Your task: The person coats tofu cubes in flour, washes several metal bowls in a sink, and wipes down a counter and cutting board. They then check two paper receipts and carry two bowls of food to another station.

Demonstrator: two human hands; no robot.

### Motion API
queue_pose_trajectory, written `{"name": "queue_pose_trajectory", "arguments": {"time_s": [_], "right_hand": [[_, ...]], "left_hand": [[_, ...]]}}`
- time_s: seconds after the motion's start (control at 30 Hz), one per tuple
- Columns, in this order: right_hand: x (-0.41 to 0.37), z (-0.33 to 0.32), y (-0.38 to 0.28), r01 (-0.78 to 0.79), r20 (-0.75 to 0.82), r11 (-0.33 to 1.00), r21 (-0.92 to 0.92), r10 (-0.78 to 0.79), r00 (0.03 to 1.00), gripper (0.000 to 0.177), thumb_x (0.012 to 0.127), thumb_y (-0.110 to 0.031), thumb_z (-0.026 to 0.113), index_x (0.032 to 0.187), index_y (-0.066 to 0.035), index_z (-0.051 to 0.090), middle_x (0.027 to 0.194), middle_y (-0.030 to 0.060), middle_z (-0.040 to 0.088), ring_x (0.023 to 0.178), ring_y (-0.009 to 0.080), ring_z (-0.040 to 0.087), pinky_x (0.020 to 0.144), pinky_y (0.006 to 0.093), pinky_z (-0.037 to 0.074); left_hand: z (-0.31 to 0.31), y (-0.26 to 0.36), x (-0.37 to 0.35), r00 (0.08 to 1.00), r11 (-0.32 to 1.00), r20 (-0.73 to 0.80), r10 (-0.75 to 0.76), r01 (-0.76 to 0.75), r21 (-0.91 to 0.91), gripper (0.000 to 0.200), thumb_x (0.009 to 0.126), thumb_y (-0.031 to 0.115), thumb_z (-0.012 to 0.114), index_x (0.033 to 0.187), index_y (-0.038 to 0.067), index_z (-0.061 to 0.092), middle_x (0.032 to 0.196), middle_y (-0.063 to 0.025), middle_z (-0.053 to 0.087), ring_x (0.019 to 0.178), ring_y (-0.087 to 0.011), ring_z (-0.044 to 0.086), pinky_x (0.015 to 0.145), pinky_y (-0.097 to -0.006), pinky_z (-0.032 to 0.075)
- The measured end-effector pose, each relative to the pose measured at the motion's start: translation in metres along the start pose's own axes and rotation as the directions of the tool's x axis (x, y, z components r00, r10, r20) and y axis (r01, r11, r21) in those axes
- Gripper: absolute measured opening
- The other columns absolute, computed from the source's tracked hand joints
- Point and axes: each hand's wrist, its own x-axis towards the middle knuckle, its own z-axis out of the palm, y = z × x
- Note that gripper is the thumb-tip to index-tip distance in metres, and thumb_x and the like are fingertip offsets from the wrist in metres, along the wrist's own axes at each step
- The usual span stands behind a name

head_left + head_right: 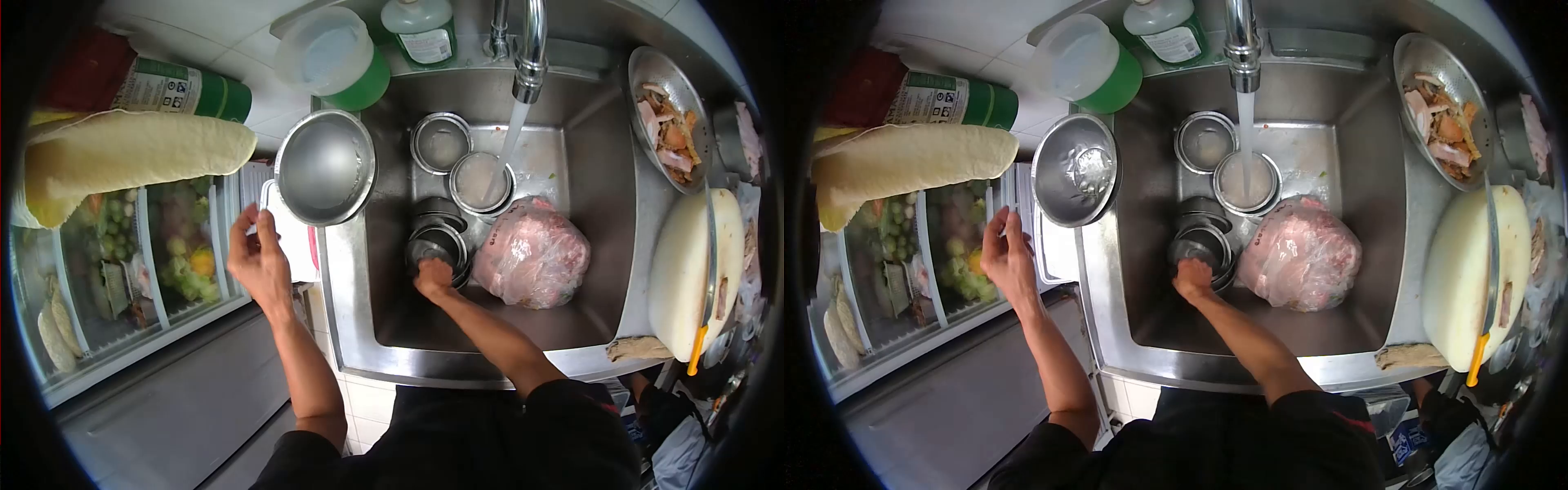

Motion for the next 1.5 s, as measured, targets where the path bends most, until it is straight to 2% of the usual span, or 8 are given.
{"name": "queue_pose_trajectory", "arguments": {"time_s": [0.43,0.5,0.63,0.77,0.97,1.2,1.3,1.5], "right_hand": [[0.056,-0.250,0.035,0.296,-0.359,0.305,0.905,0.173,0.917,0.029,0.094,-0.019,0.043,0.111,0.001,0.056,0.099,0.0063,0.059,0.090,0.0133,0.051,0.081,0.0268,0.040],[0.044,-0.263,0.029,0.258,-0.341,0.269,0.928,0.338,0.877,0.031,0.094,-0.021,0.043,0.111,0.002,0.056,0.102,0.0071,0.059,0.092,0.0138,0.051,0.084,0.0269,0.039],[0.046,-0.269,0.031,0.202,-0.251,0.168,0.965,0.367,0.896,0.034,0.092,-0.024,0.049,0.112,0.005,0.053,0.102,0.0081,0.058,0.094,0.0132,0.051,0.085,0.0265,0.038],[0.044,-0.275,0.032,0.253,-0.199,-0.183,0.950,0.269,0.942,0.028,0.091,-0.022,0.053,0.104,0.002,0.055,0.097,0.0071,0.059,0.088,0.0128,0.053,0.080,0.0266,0.041],[0.041,-0.247,0.039,0.296,-0.346,0.845,0.446,-0.142,0.927,0.039,0.079,-0.022,0.061,0.109,0.002,0.055,0.112,0.0213,0.056,0.106,0.0345,0.052,0.094,0.0382,0.037],[0.047,-0.247,0.082,0.176,-0.265,0.734,-0.655,-0.442,0.857,0.081,0.065,-0.012,0.067,0.136,-0.003,0.029,0.144,0.0211,0.019,0.134,0.0346,0.015,0.109,0.0459,0.012],[0.019,-0.183,0.069,0.201,-0.769,0.961,0.191,0.019,0.639,0.087,0.065,-0.007,0.066,0.140,-0.004,0.021,0.145,0.0191,0.018,0.135,0.0343,0.014,0.110,0.0431,0.014],[0.011,-0.050,0.053,0.138,0.438,0.984,0.110,-0.173,0.882,0.056,0.075,-0.022,0.058,0.126,-0.003,0.042,0.121,0.0220,0.050,0.111,0.0346,0.050,0.094,0.0378,0.041]], "left_hand": [[0.237,0.057,-0.090,0.774,0.871,0.459,0.437,-0.235,-0.432,0.045,0.092,0.031,0.040,0.117,-0.003,0.053,0.122,-0.0214,0.051,0.117,-0.0311,0.047,0.100,-0.0348,0.033],[0.248,0.060,-0.068,0.595,0.833,0.804,0.000,0.444,-0.329,0.039,0.090,0.027,0.043,0.111,-0.002,0.058,0.113,-0.0189,0.058,0.104,-0.0289,0.056,0.093,-0.0352,0.039],[0.250,0.074,-0.091,0.622,0.882,0.743,0.247,0.174,-0.438,0.030,0.088,0.020,0.047,0.106,0.001,0.063,0.102,-0.0101,0.064,0.101,-0.0215,0.057,0.090,-0.0305,0.040],[0.255,0.052,-0.078,0.373,0.443,0.927,0.043,0.824,-0.353,0.042,0.085,0.033,0.055,0.117,0.006,0.057,0.106,-0.0072,0.061,0.098,-0.0186,0.056,0.088,-0.0293,0.041],[0.223,0.073,-0.081,0.497,0.868,0.860,-0.113,0.471,-0.158,0.065,0.082,0.033,0.054,0.132,-0.005,0.033,0.119,-0.0246,0.050,0.101,-0.0278,0.056,0.086,-0.0347,0.043],[0.181,0.073,-0.074,0.666,0.920,0.733,0.142,-0.362,0.151,0.053,0.071,-0.001,0.048,0.123,0.007,0.045,0.093,-0.0256,0.059,0.069,-0.0347,0.062,0.054,-0.0409,0.051],[0.140,0.079,-0.089,0.725,0.737,0.624,0.292,-0.586,0.336,0.064,0.069,0.002,0.055,0.129,0.014,0.039,0.108,-0.0228,0.051,0.074,-0.0296,0.064,0.058,-0.0403,0.052],[0.029,-0.017,-0.089,0.922,0.942,0.312,0.231,-0.292,0.166,0.045,0.069,-0.005,0.054,0.113,0.004,0.056,0.088,-0.0148,0.061,0.073,-0.0280,0.063,0.060,-0.0375,0.052]]}}
